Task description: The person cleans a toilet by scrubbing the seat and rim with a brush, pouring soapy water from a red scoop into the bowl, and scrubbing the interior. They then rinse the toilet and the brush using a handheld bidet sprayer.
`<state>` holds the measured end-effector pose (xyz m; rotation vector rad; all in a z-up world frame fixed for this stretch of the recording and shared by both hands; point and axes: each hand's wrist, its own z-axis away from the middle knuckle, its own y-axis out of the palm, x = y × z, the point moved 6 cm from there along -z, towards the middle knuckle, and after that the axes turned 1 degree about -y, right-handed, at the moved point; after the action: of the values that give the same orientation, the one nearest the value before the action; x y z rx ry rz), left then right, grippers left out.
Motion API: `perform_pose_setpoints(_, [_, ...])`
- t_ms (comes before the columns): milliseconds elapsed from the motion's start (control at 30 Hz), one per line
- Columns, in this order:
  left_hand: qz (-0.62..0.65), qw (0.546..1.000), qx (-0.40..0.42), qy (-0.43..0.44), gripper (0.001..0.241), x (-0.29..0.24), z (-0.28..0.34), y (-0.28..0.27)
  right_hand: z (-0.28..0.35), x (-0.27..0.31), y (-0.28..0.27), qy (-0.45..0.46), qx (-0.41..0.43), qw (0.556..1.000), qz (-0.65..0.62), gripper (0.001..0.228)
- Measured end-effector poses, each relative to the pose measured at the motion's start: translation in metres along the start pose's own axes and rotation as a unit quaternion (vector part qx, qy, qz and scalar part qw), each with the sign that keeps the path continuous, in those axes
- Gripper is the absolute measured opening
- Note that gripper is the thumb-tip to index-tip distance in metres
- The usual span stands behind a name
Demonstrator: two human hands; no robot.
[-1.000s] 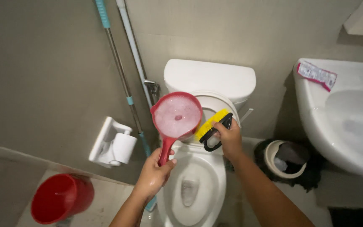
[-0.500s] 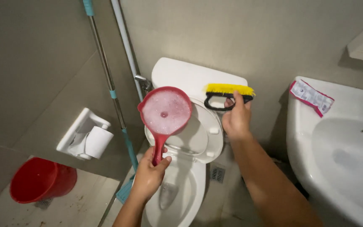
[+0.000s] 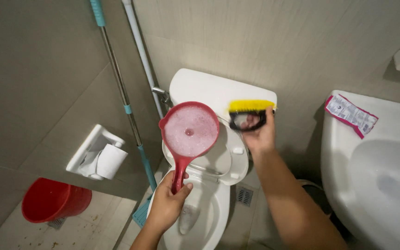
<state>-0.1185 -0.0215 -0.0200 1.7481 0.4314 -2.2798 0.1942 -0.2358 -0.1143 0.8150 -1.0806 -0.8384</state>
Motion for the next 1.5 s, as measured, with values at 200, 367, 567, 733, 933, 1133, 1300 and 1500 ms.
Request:
perform_pose_setpoints(200, [-0.038, 0.999, -0.008, -0.007, 0.023, -0.016, 0.022, -0.005, 0.060, -0.023, 0.014, 0.166, 0.019, 0.971, 0.172, 0.041])
perform_pose_setpoints(367, [-0.051, 0.998, -0.017, -0.026, 0.023, -0.003, 0.039, -0.012, 0.071, -0.043, -0.025, 0.264, 0.128, 0.911, 0.289, 0.034])
perform_pose_setpoints(567, [0.007, 0.999, -0.003, -0.050, 0.020, 0.010, 0.066, -0.018, 0.120, -0.084, -0.017, 0.268, 0.116, 0.818, 0.495, 0.044])
perform_pose_setpoints(733, [0.036, 0.993, 0.047, -0.105, 0.026, 0.027, 0.090, -0.029, 0.151, -0.118, 0.001, 0.144, 0.240, 0.745, 0.606, 0.044])
perform_pose_setpoints(933, [0.100, 0.961, 0.195, -0.167, 0.041, 0.018, 0.110, -0.062, 0.183, -0.153, -0.033, 0.231, 0.220, 0.711, 0.626, 0.052])
perform_pose_setpoints(1133, [0.091, 0.958, 0.211, -0.174, 0.050, 0.045, 0.125, -0.078, 0.204, -0.195, -0.056, 0.077, 0.292, 0.710, 0.636, 0.058])
perform_pose_setpoints(1300, [0.116, 0.967, 0.162, -0.161, 0.036, 0.090, 0.136, -0.104, 0.215, -0.212, -0.108, -0.043, 0.240, 0.709, 0.662, 0.057])
perform_pose_setpoints(1500, [0.115, 0.969, 0.131, -0.172, 0.028, 0.117, 0.162, -0.140, 0.255, -0.214, -0.182, 0.245, -0.043, 0.891, 0.379, 0.029])
